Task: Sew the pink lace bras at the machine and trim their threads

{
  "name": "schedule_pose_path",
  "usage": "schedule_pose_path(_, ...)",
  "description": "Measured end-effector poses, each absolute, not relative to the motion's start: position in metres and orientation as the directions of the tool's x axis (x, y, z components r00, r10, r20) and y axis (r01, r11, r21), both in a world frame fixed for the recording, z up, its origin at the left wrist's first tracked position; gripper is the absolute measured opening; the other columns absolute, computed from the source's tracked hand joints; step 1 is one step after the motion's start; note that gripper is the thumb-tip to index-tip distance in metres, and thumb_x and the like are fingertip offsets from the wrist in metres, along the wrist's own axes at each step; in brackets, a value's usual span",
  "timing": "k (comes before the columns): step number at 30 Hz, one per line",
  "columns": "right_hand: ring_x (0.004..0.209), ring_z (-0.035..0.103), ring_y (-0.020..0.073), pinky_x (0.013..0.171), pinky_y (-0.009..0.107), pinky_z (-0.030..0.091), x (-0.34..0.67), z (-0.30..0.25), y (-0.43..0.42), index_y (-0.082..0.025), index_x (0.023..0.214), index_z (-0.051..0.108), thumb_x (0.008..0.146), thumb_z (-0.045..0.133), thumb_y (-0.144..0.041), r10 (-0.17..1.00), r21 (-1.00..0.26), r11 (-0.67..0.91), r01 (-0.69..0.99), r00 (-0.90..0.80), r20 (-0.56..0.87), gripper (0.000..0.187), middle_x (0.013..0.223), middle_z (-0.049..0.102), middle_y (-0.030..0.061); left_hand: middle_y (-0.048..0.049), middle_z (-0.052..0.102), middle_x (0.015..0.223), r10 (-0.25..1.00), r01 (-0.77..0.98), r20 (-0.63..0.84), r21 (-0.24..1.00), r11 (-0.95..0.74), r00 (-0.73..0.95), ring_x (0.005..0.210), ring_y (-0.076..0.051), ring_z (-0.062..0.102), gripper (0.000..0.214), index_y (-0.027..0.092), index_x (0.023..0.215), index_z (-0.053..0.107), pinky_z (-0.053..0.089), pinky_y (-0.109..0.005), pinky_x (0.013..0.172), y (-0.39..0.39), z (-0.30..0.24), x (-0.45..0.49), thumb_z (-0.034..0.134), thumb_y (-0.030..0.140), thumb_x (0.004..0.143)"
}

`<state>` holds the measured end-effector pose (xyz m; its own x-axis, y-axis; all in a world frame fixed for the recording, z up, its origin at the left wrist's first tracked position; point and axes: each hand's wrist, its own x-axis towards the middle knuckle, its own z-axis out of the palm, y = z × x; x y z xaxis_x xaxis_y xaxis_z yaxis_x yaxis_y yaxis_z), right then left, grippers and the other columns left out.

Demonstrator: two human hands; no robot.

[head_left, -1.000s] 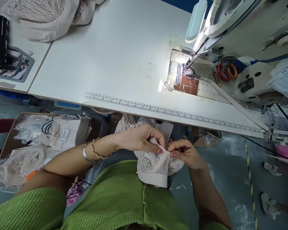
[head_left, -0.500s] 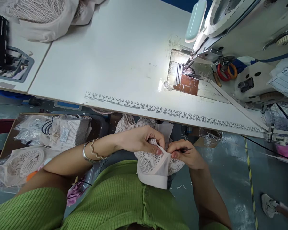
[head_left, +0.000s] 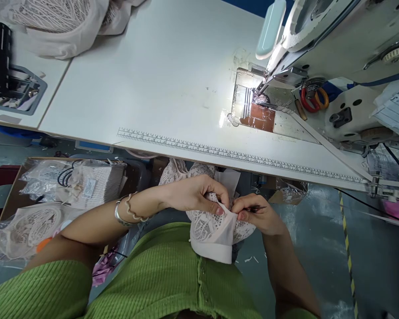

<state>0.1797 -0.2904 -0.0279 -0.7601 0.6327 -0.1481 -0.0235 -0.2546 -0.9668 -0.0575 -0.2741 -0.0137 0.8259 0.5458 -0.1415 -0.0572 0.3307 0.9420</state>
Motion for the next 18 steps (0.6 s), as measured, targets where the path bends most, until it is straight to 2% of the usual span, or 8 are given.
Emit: schedule_pose_path(18, 0.049, 0.041, 0.0084, 0.047, 0.023, 0.035, 0.1797, -0.0276, -0.2899, -0.014, 0.079, 0.075, 0.09, 0.069, -0.045, 0.63, -0.967, -0.256, -0.003, -0.759, -0.165, 0.033, 0.062, 0.061, 0.0019, -0.0019, 0.067, 0.081, 0.541, -0.051, -0.137, 0.947, 0.318, 0.83, 0.07, -0.01, 0.058, 0.003, 0.014, 0.084, 0.07, 0.044, -0.018, 0.06, -0.2734, -0.0114, -0.0579, 0.068, 0.015, 0.086)
